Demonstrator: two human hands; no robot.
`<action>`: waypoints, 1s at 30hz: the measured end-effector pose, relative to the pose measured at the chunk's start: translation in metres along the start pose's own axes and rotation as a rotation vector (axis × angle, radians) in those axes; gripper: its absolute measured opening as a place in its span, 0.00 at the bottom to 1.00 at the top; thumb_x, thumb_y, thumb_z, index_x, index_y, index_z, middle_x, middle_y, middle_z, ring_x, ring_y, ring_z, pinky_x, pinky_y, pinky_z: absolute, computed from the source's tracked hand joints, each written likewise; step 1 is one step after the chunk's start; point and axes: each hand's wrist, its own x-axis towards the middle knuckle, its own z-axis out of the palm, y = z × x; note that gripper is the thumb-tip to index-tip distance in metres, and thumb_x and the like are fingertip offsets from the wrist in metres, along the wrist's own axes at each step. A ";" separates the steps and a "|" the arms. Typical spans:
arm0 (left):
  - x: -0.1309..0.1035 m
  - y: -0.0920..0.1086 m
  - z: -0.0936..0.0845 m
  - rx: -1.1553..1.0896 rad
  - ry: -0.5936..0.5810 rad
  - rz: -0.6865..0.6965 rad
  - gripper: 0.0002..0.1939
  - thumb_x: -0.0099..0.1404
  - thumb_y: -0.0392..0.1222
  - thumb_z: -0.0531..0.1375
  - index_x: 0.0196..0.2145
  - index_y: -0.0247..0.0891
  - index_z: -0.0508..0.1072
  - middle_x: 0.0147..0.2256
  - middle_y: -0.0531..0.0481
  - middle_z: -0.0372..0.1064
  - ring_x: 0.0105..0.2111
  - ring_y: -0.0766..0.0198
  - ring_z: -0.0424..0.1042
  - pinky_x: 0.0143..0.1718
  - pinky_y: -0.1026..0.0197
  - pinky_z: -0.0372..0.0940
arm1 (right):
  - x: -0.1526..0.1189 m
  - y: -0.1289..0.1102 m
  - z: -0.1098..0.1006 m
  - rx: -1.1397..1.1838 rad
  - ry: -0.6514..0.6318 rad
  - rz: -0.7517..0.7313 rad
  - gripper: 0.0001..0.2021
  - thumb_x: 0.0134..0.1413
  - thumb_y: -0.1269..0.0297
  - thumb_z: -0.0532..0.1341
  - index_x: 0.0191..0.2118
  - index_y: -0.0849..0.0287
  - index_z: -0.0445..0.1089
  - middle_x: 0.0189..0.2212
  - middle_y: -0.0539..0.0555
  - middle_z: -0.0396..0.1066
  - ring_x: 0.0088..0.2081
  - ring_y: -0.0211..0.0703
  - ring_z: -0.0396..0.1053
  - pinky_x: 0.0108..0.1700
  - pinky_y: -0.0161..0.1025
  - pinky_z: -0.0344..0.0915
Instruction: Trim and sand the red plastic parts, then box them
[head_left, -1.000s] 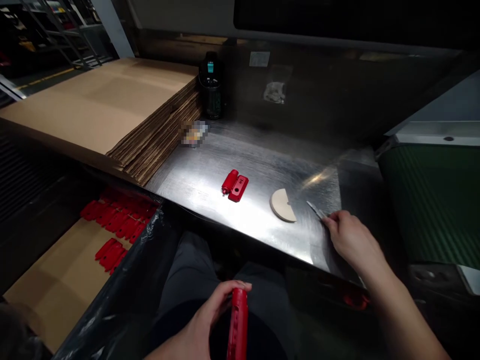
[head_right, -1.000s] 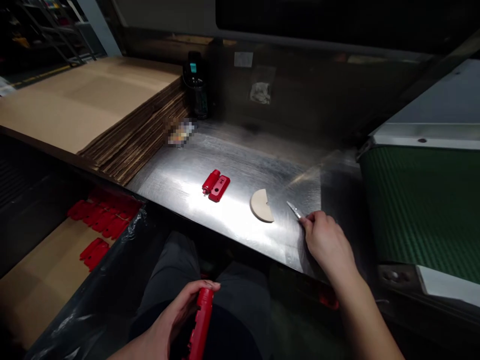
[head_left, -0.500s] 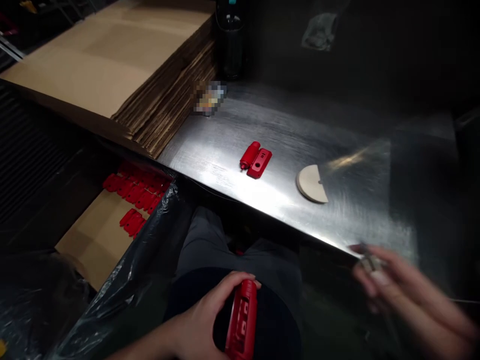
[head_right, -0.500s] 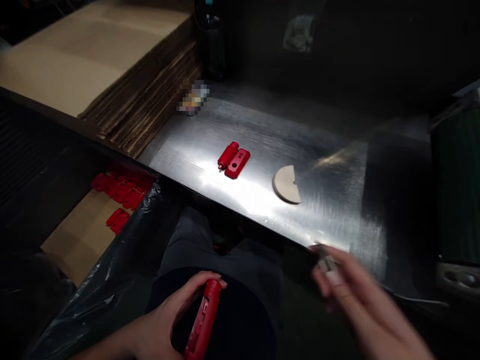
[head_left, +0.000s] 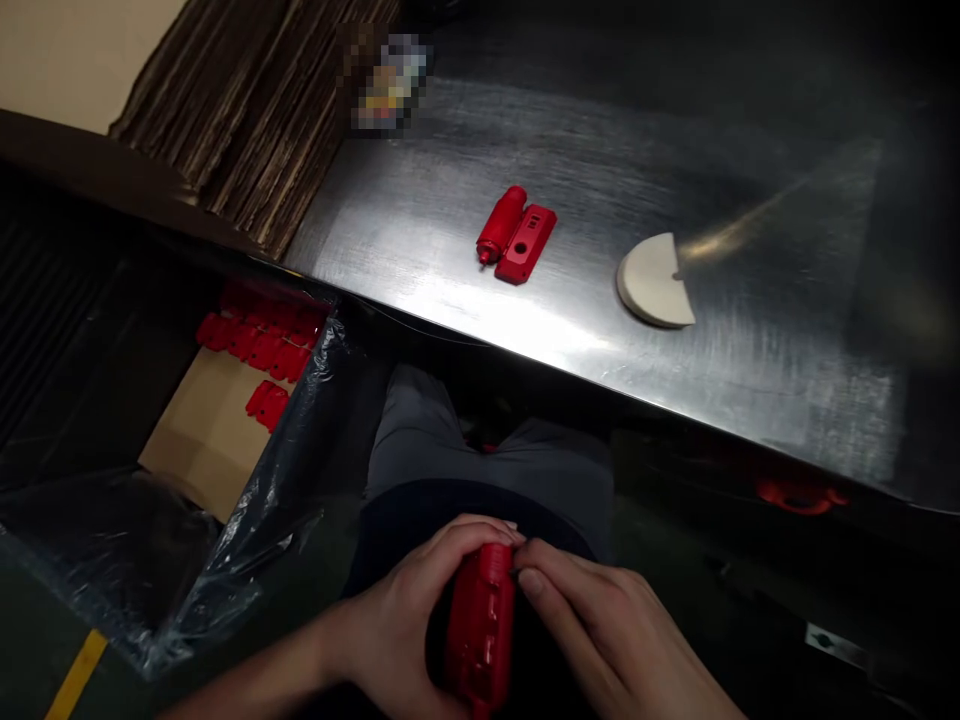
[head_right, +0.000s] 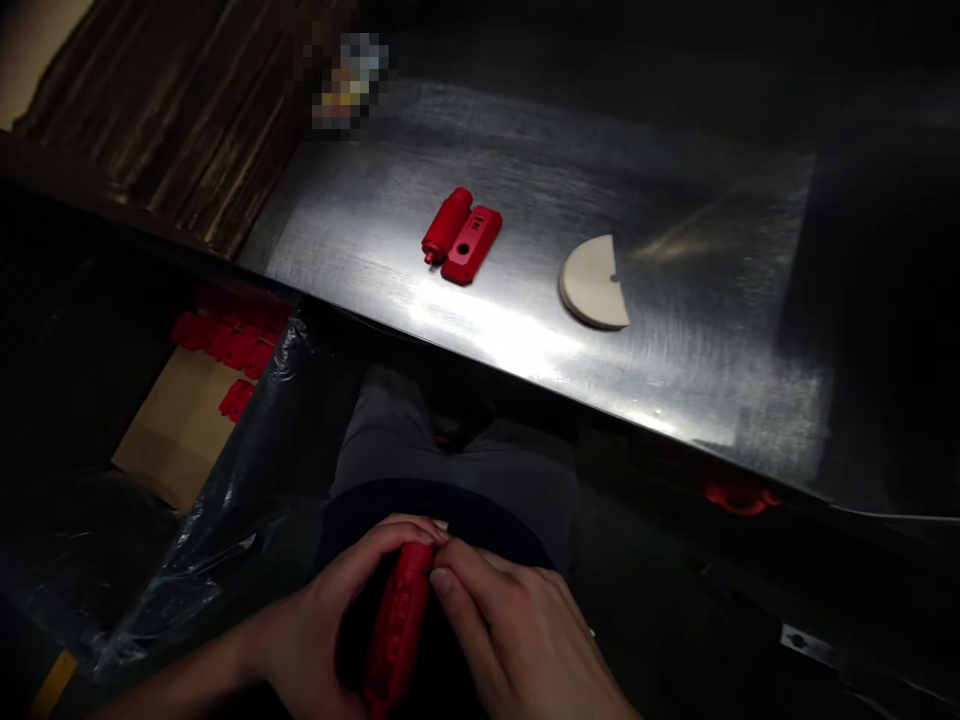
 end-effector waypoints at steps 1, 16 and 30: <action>0.000 0.000 0.001 0.002 0.007 0.004 0.69 0.39 0.54 0.84 0.73 0.51 0.56 0.65 0.36 0.67 0.65 0.36 0.70 0.67 0.39 0.68 | -0.001 0.001 0.001 -0.027 -0.004 0.003 0.19 0.82 0.53 0.47 0.41 0.48 0.72 0.37 0.46 0.79 0.36 0.41 0.79 0.37 0.35 0.71; -0.004 0.000 0.002 0.064 0.003 -0.043 0.67 0.40 0.52 0.83 0.73 0.49 0.56 0.66 0.37 0.67 0.65 0.38 0.71 0.67 0.43 0.67 | -0.002 0.007 0.006 -0.327 0.063 -0.093 0.19 0.82 0.59 0.45 0.46 0.51 0.73 0.35 0.50 0.79 0.31 0.43 0.79 0.30 0.37 0.67; -0.006 -0.006 0.004 0.097 -0.062 -0.001 0.67 0.40 0.55 0.83 0.73 0.48 0.57 0.66 0.36 0.70 0.66 0.37 0.72 0.68 0.40 0.68 | -0.008 0.015 0.007 -0.251 -0.080 -0.063 0.21 0.82 0.56 0.44 0.42 0.51 0.72 0.37 0.50 0.81 0.29 0.40 0.78 0.28 0.37 0.63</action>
